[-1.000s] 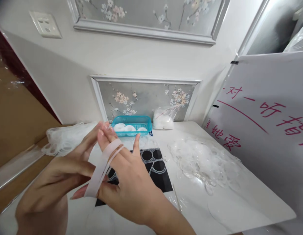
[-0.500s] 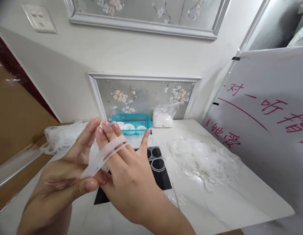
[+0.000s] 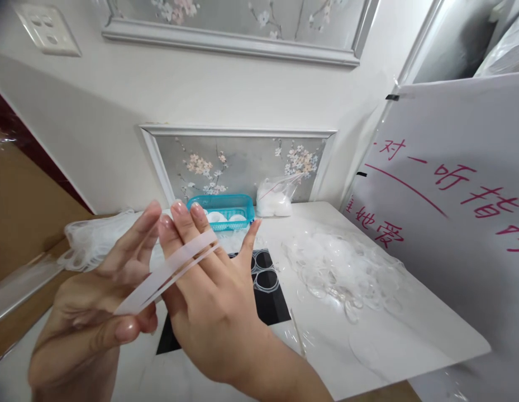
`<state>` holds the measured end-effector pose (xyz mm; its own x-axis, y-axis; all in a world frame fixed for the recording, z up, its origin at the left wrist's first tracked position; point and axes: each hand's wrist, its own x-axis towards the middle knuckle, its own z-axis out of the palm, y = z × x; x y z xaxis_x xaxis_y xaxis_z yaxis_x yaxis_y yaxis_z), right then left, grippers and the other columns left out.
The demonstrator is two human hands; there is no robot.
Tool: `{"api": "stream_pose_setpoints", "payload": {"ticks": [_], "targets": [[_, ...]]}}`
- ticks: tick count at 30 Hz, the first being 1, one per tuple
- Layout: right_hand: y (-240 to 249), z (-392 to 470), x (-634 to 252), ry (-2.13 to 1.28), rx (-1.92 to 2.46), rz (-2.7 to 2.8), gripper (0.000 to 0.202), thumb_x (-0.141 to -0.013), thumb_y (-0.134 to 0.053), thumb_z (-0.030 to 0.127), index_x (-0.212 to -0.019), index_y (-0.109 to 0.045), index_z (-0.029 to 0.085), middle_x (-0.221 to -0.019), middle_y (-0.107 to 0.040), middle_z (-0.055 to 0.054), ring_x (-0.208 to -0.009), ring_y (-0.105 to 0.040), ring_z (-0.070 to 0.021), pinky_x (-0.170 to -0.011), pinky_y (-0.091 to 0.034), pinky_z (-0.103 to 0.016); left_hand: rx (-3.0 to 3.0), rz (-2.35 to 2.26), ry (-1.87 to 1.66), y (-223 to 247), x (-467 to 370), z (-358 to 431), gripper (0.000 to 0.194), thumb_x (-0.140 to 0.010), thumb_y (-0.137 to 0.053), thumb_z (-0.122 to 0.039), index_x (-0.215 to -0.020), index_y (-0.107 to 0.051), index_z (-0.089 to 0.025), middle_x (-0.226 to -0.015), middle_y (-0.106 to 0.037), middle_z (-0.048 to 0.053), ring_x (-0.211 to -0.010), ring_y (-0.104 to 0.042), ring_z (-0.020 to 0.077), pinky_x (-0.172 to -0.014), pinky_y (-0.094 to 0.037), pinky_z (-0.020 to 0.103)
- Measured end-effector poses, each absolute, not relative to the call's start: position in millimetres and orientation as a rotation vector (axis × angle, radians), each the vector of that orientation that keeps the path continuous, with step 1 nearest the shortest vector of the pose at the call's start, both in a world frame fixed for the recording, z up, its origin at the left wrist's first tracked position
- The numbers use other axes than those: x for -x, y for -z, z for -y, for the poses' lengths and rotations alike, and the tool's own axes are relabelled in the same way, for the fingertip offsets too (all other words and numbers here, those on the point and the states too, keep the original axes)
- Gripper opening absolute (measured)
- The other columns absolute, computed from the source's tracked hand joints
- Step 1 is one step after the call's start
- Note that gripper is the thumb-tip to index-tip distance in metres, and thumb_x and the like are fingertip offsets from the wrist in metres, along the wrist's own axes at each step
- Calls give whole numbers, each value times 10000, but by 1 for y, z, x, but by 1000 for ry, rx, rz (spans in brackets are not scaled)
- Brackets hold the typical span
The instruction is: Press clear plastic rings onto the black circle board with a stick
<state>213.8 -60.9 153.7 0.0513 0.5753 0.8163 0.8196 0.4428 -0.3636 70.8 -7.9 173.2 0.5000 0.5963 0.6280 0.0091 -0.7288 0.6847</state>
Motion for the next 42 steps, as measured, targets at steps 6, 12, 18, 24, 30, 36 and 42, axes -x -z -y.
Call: {"api": "stream_pose_setpoints", "payload": {"ticks": [6,12,18,24,30,36,42], "targets": [[-143,55,-211,357,1259,1568,666,-939,-551,275,-1525,-265,409,-1501,-473,18,-1430,-369,-315,-1195,48,-670,-2142,-366,-1136,-174,-67,-4,414,-838,-659,-535,-535,-675,-254,-1445,-517,-148,-1510,-111,316,-1249,-118,481],[-142,55,-209,210,1167,1575,633,-904,-575,228,-1486,-382,382,-1478,-503,12,-1416,-387,-338,-1183,17,-689,-2166,-366,-1081,-175,-61,-9,357,-865,-644,-452,-572,-683,-252,-1380,-583,-131,-1517,-62,304,-1252,-119,473],[-163,63,-229,-927,516,1330,457,-859,-634,323,-1316,-618,334,-1413,-574,3,-1345,-506,-286,-1165,-365,-516,-2334,-452,-1186,-176,-57,-9,305,-893,-641,-309,-600,-666,-228,-1542,-399,-123,-1512,-142,317,-1248,-98,525],[-167,65,-245,-1579,193,831,438,-929,-470,557,-1119,-718,250,-1249,-701,-43,-1276,-578,-265,-1158,-355,-501,-2627,-566,-1302,-175,-56,8,136,-890,-633,-174,-889,-719,-280,-1586,-325,-101,-1517,-133,286,-1241,-95,534],[-169,71,-248,-1612,298,798,554,-897,-478,637,-1242,-626,230,-1395,-595,-84,-1348,-503,-283,-1156,-342,-516,-2635,-553,-1188,-175,-55,12,58,-884,-666,-253,-851,-710,-272,-1578,-342,-94,-1516,-141,289,-1235,-164,518],[-170,72,-249,-1592,329,834,545,-889,-468,645,-1212,-650,245,-1422,-574,-63,-1302,-552,-281,-1139,-368,-530,-2551,-648,-1155,-178,-56,17,248,-935,-561,-234,-759,-729,-277,-1511,-448,-110,-1499,-217,275,-1206,-282,499],[-170,72,-252,-1584,367,890,581,-868,-457,693,-1218,-650,271,-1459,-535,-50,-1310,-541,-308,-1096,-408,-565,-2346,-642,-1146,-178,-64,21,309,-965,-536,-328,-725,-729,-305,-1414,-558,-99,-1483,-269,253,-1219,-259,512]]}}
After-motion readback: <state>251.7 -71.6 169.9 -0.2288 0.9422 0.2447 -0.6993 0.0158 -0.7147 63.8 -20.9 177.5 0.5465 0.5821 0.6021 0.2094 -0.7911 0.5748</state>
